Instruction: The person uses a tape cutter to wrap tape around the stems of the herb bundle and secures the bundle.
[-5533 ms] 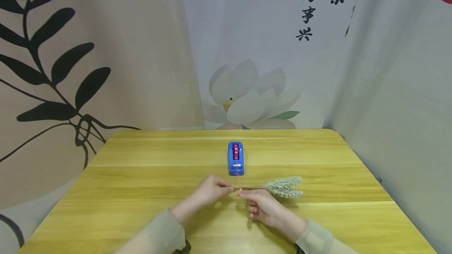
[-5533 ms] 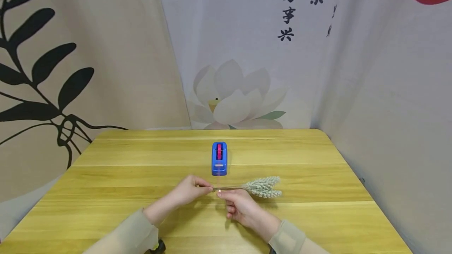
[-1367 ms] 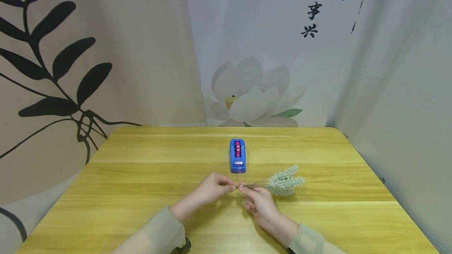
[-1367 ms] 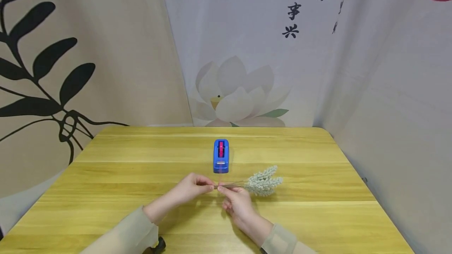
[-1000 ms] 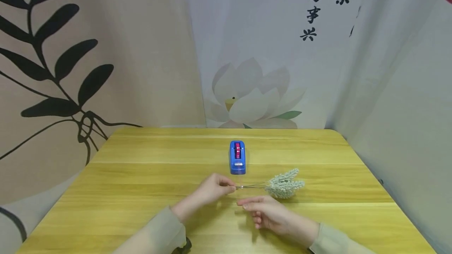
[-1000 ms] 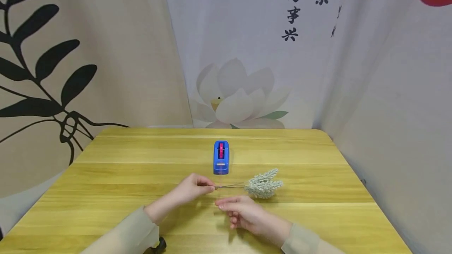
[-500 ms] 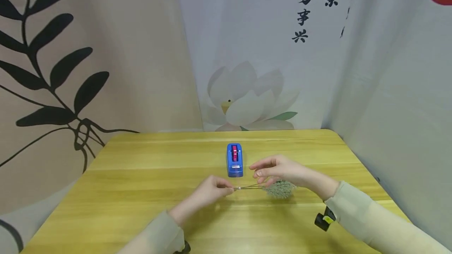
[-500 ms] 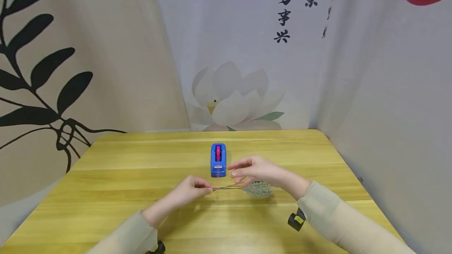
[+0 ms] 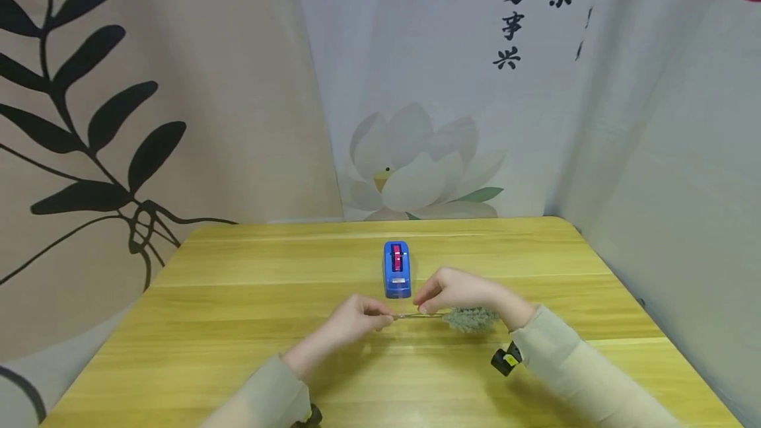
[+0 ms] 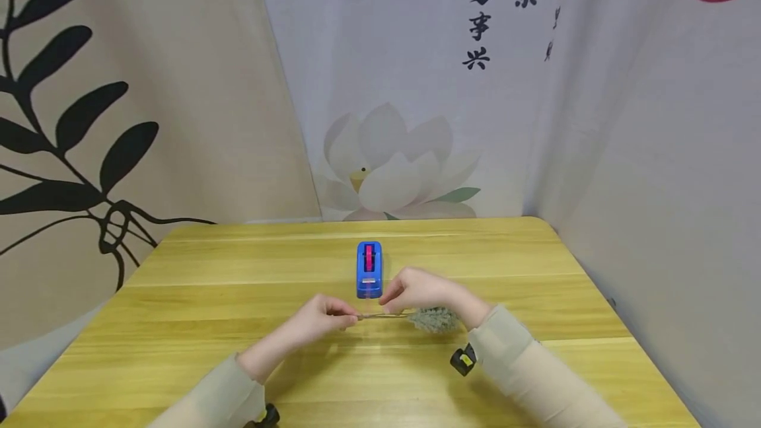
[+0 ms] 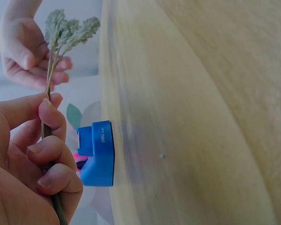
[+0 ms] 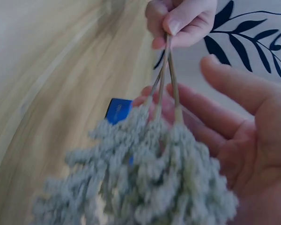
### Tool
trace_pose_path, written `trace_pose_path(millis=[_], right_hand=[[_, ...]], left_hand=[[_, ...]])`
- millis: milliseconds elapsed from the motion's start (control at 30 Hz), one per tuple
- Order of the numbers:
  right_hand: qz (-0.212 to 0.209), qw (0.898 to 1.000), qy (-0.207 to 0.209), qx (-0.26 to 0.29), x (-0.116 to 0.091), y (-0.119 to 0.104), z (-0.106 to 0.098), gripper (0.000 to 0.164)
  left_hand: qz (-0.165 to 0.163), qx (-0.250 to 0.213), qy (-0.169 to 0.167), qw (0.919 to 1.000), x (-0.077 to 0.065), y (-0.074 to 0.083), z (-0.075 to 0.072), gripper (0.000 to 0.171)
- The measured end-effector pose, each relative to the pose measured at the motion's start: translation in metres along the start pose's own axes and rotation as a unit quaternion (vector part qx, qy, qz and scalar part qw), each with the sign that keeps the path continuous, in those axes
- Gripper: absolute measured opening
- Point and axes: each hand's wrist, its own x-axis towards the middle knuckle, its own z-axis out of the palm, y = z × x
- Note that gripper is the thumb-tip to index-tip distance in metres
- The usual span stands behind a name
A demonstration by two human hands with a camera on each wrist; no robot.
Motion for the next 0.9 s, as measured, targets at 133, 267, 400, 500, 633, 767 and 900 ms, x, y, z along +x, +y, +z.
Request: trace_pose_path(millis=[133, 267, 400, 500, 633, 767, 900], right_hand=[[0.001, 1.000, 0.007, -0.016, 0.003, -0.005, 0.004, 0.025], [-0.002, 0.999, 0.023, -0.032, 0.002, -0.010, 0.007, 0.021], [0.012, 0.999, 0.031, -0.025, 0.001, -0.012, 0.014, 0.014], [0.025, 0.999, 0.032, -0.014, 0.001, -0.011, 0.020, 0.011], [0.035, 0.998, 0.049, -0.014, 0.001, -0.009, 0.026, 0.011], [0.044, 0.995, 0.077, -0.035, 0.001, -0.008, 0.028, 0.010], [0.042, 0.992, 0.098, -0.061, -0.001, -0.010, 0.029, 0.009]], left_hand=[[0.006, -0.007, -0.004, 1.0000, 0.000, -0.001, -0.002, 0.019], [0.013, -0.004, -0.001, 0.9999, -0.001, 0.000, -0.004, 0.018], [0.018, -0.008, 0.001, 0.9998, -0.003, 0.001, -0.005, 0.019], [0.019, -0.007, 0.003, 0.9998, -0.003, 0.001, -0.005, 0.020], [0.020, 0.003, 0.004, 0.9998, -0.002, -0.001, -0.006, 0.019], [0.024, 0.035, -0.002, 0.9991, 0.000, 0.000, -0.007, 0.020], [0.025, 0.069, -0.018, 0.9971, 0.004, 0.004, -0.010, 0.021]])
